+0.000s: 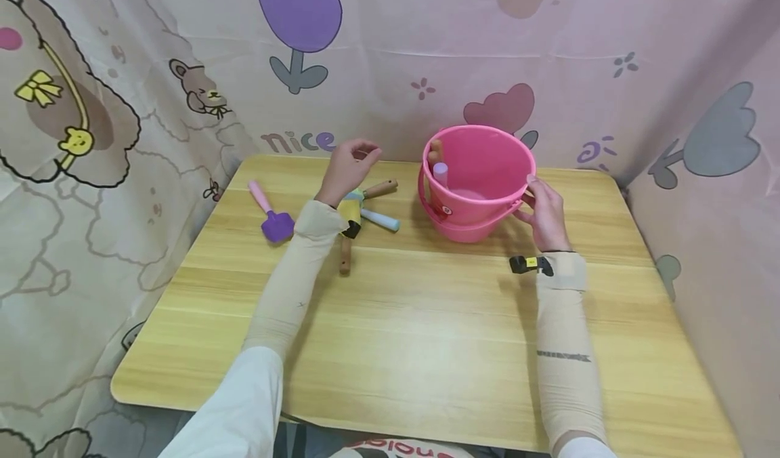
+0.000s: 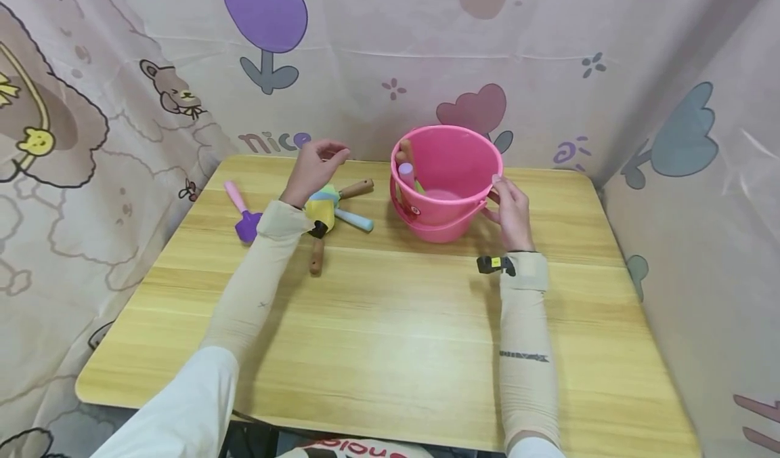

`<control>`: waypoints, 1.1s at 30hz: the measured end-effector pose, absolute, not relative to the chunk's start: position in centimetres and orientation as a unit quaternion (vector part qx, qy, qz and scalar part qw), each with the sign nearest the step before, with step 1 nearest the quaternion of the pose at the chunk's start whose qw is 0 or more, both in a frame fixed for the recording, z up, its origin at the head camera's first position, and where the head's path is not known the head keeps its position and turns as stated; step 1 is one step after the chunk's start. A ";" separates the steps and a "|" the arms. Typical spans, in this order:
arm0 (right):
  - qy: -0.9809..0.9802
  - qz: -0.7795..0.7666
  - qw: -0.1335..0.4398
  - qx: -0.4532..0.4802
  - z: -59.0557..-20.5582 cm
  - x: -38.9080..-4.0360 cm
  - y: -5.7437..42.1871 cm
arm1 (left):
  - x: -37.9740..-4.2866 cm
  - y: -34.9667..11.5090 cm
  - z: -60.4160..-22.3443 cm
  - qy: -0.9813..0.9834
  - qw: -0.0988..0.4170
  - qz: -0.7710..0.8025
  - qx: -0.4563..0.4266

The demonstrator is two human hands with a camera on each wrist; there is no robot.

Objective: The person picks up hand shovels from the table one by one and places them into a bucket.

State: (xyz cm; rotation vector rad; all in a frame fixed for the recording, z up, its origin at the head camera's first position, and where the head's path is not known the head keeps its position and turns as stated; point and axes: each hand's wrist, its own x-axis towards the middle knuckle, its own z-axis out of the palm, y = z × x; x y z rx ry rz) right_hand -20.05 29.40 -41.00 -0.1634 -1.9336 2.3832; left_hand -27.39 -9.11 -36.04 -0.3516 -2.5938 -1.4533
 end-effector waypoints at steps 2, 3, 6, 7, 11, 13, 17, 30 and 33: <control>-0.626 0.778 0.034 -0.053 -41.0 -20.1 29.4 | -27.1 -9.9 -36.5 -0.861 0.079 -0.489 -0.112; -0.625 0.778 0.035 -0.053 -41.0 -20.1 29.4 | -27.0 -10.3 -36.8 -0.859 0.081 -0.493 -0.109; -0.621 0.781 0.038 -0.052 -41.0 -20.1 29.5 | -26.5 -11.2 -37.6 -0.857 0.089 -0.499 -0.096; -0.618 0.783 0.039 -0.053 -41.0 -20.1 29.6 | -26.4 -11.5 -37.9 -0.856 0.091 -0.501 -0.090; -0.613 0.787 0.041 -0.052 -41.2 -20.1 29.6 | -25.8 -12.8 -38.7 -0.853 0.098 -0.508 -0.068; -0.615 0.786 0.042 -0.050 -41.2 -20.2 29.6 | -25.5 -13.5 -39.0 -0.850 0.102 -0.513 -0.059; -0.620 0.783 0.040 -0.047 -41.3 -20.2 29.4 | -24.9 -14.9 -39.7 -0.845 0.107 -0.523 -0.032; -0.621 0.781 0.041 -0.042 -41.3 -20.3 29.3 | -24.2 -19.0 -42.7 -0.845 0.128 -0.517 0.051; -0.621 0.782 0.041 -0.040 -41.4 -20.2 29.4 | -24.1 -20.1 -43.0 -0.849 0.138 -0.505 0.070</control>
